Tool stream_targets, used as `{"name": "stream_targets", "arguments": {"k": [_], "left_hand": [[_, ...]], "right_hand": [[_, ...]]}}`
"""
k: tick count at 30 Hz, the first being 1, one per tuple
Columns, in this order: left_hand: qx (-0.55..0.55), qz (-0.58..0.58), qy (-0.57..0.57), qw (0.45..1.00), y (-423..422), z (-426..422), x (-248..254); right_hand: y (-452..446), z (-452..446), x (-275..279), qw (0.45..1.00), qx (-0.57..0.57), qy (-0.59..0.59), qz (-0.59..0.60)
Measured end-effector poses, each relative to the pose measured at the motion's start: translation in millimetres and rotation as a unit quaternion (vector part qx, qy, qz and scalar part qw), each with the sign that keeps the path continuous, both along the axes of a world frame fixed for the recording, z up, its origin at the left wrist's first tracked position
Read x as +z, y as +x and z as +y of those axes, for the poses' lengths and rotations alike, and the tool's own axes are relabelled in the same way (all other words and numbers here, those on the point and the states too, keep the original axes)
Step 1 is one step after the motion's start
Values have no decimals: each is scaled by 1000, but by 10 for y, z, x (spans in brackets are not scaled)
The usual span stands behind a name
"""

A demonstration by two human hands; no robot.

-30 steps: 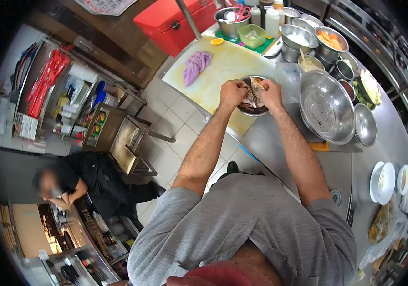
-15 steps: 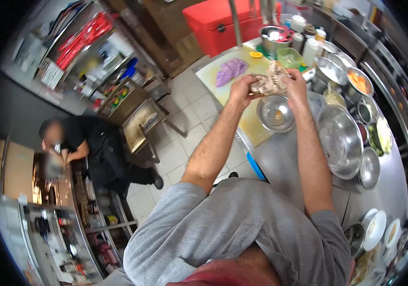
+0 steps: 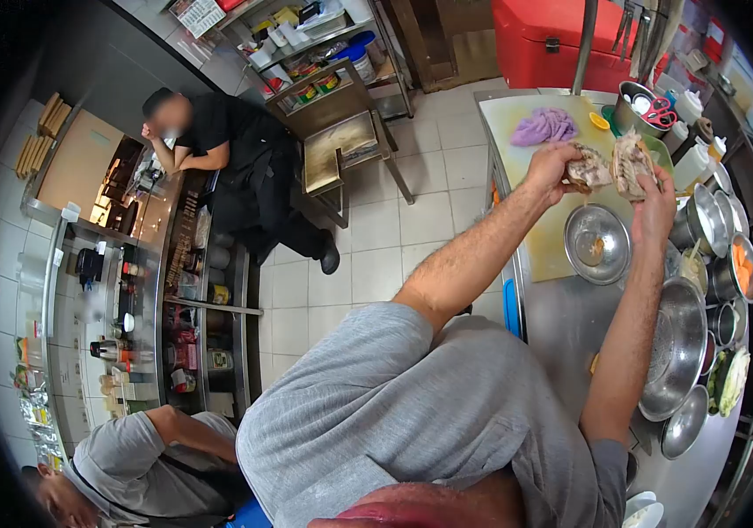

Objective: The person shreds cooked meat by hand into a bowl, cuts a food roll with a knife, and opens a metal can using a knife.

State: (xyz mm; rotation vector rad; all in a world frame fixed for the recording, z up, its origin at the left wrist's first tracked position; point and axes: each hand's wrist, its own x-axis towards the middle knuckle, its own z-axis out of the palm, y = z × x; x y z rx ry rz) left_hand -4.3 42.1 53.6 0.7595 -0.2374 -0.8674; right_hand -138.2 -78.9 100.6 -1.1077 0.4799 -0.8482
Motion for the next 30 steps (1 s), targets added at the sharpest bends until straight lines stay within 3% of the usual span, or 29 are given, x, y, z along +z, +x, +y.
{"name": "stream_targets", "arguments": {"k": [3, 5, 6, 8, 9, 10, 11, 12, 13, 15, 16, 17, 19, 20, 21, 23, 24, 25, 27, 28, 30], "left_hand": [[37, 8, 41, 998, -203, -4, -86], [44, 3, 68, 997, -331, -190, -253], [89, -47, 274, 956, -377, -572, -474], [146, -169, 340, 914, -457, -534, -586], [156, -237, 207, 936, -603, -259, -610], [154, -346, 237, 895, -612, -256, -653], [154, -345, 239, 895, -631, -247, -705], [141, -424, 241, 862, -654, -228, -723], [128, -500, 241, 822, -672, -201, -717], [126, -517, 209, 821, -673, -79, -661], [122, -530, 177, 820, -686, 12, -607], [118, -543, 145, 818, -664, 103, -552], [106, -541, 146, 821, -586, 313, -553], [106, -509, 157, 840, -546, 404, -624], [98, -479, 161, 858, -501, 453, -686], [115, -451, 164, 870, -347, 631, -1037], [61, -412, 246, 875, -266, 802, -1083], [78, -450, 229, 859, -166, 937, -1191], [-3, -356, 240, 903, 7, 1157, -1361], [7, -373, 280, 885, 63, 1243, -1493], [-36, -291, 298, 908, 72, 1412, -1254]], "right_hand": [[-154, -100, -263, 999, -18, -28, 31], [-274, -242, -610, 972, -63, -174, 145], [-340, -241, -742, 972, -63, -175, 146], [-456, -195, -985, 945, -77, -226, 224], [-496, -160, -1107, 944, -74, -226, 227], [-496, -133, -1201, 907, -109, -288, 287], [-523, -112, -1290, 861, -142, -346, 346], [-548, -47, -1320, 824, -137, -429, 344], [-577, 78, -1259, 824, -137, -429, 345], [-637, 286, -1145, 854, -106, -380, 338], [-691, 305, -1219, 789, -191, -476, 340], [-712, 338, -1300, 788, -191, -476, 340], [-734, 488, -1436, 815, -323, -300, 375], [-803, 337, -1718, 849, -287, -221, 386], [-812, 311, -1750, 842, -302, -216, 391], [-820, 268, -1666, 937, -253, 27, 241], [-740, 530, -1176, 942, -243, 74, 220], [-824, 265, -1540, 936, -248, 63, 242], [-870, 355, -1355, 930, -213, 118, 276], [-851, 433, -1330, 910, -254, 119, 306], [-784, 572, -1301, 916, -237, 164, 280]]}}
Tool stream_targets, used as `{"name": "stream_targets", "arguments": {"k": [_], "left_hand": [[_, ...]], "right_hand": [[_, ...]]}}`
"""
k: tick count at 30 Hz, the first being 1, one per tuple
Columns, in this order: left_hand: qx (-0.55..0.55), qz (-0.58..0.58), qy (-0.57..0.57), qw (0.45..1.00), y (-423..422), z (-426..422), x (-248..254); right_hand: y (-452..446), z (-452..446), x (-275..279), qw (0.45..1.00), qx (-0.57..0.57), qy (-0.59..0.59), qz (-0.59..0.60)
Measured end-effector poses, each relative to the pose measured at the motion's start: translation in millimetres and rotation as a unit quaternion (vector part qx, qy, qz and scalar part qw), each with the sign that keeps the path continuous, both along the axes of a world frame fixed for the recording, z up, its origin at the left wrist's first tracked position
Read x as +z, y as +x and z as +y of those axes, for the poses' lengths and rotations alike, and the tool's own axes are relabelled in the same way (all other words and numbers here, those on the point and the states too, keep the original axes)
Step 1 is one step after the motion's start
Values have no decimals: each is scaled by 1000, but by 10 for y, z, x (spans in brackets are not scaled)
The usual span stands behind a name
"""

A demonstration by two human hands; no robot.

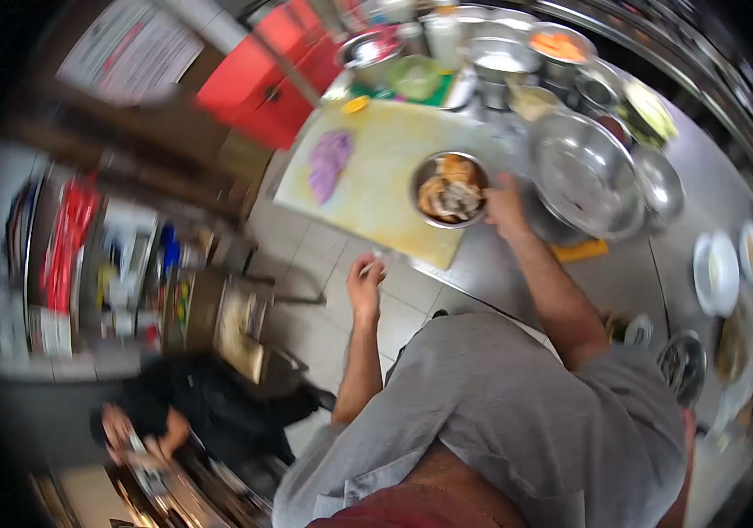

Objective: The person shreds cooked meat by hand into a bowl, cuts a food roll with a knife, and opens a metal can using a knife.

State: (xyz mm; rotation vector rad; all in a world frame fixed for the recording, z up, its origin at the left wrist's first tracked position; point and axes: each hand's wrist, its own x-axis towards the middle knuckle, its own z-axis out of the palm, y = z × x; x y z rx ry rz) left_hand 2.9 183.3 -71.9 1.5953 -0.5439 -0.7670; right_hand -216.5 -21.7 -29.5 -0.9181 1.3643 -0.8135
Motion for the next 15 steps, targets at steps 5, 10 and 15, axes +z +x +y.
{"name": "stream_targets", "arguments": {"k": [5, 10, 15], "left_hand": [[-63, 31, -37, 997, 191, -75, -130], [-192, 24, -44, 980, 58, -471, 81], [-307, -31, -21, 951, -205, -616, 235]], "right_hand": [[343, -179, 19, 991, -35, -101, 76], [322, -393, -40, 963, -5, -172, 209], [-130, 514, 325, 942, -32, -302, 140]]}}
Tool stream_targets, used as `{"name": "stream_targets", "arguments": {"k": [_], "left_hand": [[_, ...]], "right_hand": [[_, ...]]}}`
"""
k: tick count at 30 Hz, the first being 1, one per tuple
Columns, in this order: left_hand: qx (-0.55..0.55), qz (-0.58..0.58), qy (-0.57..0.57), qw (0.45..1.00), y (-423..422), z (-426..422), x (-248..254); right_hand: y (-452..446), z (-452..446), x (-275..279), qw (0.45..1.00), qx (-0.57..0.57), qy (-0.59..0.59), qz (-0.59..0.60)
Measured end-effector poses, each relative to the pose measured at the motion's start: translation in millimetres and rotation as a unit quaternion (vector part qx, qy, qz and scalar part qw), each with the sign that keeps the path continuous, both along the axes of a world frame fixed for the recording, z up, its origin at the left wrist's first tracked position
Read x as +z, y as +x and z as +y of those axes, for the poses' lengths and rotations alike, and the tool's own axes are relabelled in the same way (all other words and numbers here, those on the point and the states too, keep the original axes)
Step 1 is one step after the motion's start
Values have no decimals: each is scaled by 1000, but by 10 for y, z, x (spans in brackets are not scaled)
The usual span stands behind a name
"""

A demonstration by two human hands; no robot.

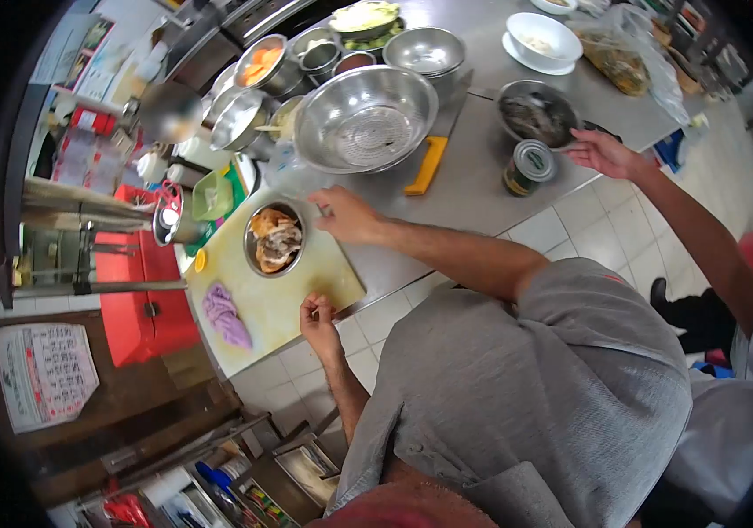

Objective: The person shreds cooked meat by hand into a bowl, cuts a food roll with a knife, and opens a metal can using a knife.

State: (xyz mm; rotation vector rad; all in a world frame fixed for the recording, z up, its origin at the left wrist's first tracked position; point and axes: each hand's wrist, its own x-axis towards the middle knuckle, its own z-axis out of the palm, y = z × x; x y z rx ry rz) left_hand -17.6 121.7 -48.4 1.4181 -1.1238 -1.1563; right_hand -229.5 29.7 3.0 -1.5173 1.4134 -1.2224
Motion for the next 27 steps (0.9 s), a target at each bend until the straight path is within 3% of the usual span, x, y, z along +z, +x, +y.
{"name": "stream_targets", "arguments": {"k": [5, 7, 8, 9, 12, 14, 15, 17, 18, 20, 24, 26, 27], "left_hand": [[-177, -18, 17, 984, -393, -109, 16], [-214, -47, -1, 976, -581, -157, -9], [-244, -79, -19, 966, -674, -177, -20], [-261, -98, -22, 960, -767, -191, 1], [-294, -103, -24, 950, -1048, -214, 62], [-314, -104, -31, 943, -1210, -239, 19], [-329, -105, -36, 938, -1292, -247, 3], [-347, -113, -36, 930, -1472, -253, 55], [-364, -120, -34, 923, -1565, -253, 88], [-372, -125, -22, 920, -1743, -250, 144], [-376, -136, -14, 917, -1935, -228, 133], [-366, -139, -23, 920, -1964, -209, 83], [-362, -141, -31, 921, -1969, -198, 73]], "right_hand": [[-955, 794, 455, 993, -115, 0, 12], [-1477, 980, 550, 970, -241, -39, 22], [-1735, 1080, 646, 940, -321, -66, 94], [-2080, 1135, 525, 923, -369, -105, 38], [-3037, 1449, 296, 884, -455, -88, 63], [-3387, 1588, 95, 848, -519, 89, 55], [-3435, 1590, -3, 847, -521, 89, 54], [-3495, 1589, -195, 841, -479, 180, -175], [-3503, 1551, -227, 841, -479, 181, -176], [-3506, 1444, -291, 836, -411, 213, -295], [-3715, 1242, -506, 851, -350, 187, -344], [-3701, 1130, -386, 878, -390, 197, -194], [-3746, 1080, -422, 883, -380, 197, -193]]}}
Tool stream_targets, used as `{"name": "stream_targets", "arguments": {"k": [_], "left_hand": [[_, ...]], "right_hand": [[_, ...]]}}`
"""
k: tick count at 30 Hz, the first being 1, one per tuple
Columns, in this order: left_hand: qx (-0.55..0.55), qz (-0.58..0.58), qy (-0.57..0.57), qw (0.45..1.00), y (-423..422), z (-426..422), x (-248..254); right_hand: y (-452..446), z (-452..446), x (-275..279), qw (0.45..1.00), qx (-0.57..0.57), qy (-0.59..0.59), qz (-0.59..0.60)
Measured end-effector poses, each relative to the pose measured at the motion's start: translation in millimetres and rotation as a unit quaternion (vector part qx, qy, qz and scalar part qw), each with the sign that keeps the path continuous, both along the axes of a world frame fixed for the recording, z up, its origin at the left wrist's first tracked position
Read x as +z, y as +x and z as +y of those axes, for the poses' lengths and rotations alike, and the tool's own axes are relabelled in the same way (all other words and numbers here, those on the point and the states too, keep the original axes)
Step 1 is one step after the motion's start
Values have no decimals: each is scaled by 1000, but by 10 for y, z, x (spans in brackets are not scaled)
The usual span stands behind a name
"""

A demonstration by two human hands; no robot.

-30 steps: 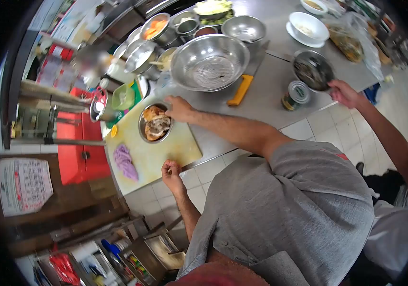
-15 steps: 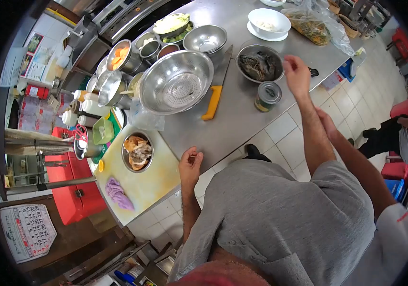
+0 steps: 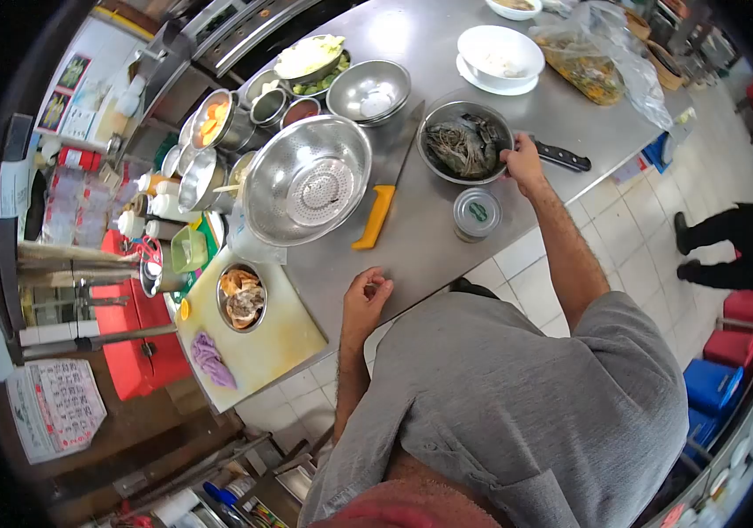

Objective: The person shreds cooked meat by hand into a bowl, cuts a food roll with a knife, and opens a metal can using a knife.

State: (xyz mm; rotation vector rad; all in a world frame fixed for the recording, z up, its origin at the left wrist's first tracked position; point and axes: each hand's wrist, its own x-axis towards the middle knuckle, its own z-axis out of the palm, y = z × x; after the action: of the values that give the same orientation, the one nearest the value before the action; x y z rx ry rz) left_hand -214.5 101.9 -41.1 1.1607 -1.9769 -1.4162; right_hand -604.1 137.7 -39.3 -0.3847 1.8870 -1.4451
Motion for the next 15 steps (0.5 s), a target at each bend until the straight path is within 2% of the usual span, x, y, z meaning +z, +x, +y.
{"name": "stream_targets", "arguments": {"k": [2, 3, 4, 5, 6, 7, 12, 13, 15], "left_hand": [[19, 2, 5, 1000, -7, 38, 28], [36, 4, 9, 999, 25, 47, 52], [82, 1, 1, 997, 63, 70, 76], [95, 15, -6, 995, 69, 80, 89], [111, 27, -15, 993, 102, 84, 100], [161, 21, -24, 986, 163, 109, 137], [235, 69, -16, 970, 397, 171, 462], [245, 69, -18, 967, 466, 196, 458], [290, 106, -13, 951, 640, 307, 420]], "right_hand": [[-104, -133, -111, 990, -18, 1, 142], [-43, -150, 132, 991, -24, -2, 135], [-225, -237, -23, 990, 4, -60, 130], [-235, -305, 161, 984, 33, -105, 142], [-204, -422, 406, 972, 38, -77, 220], [-176, -492, 673, 979, 101, -87, 156], [758, -958, 1426, 941, 202, -245, 117], [920, -1030, 1443, 936, 248, -235, 86], [1522, -1164, 1364, 931, 275, -235, -53]]}}
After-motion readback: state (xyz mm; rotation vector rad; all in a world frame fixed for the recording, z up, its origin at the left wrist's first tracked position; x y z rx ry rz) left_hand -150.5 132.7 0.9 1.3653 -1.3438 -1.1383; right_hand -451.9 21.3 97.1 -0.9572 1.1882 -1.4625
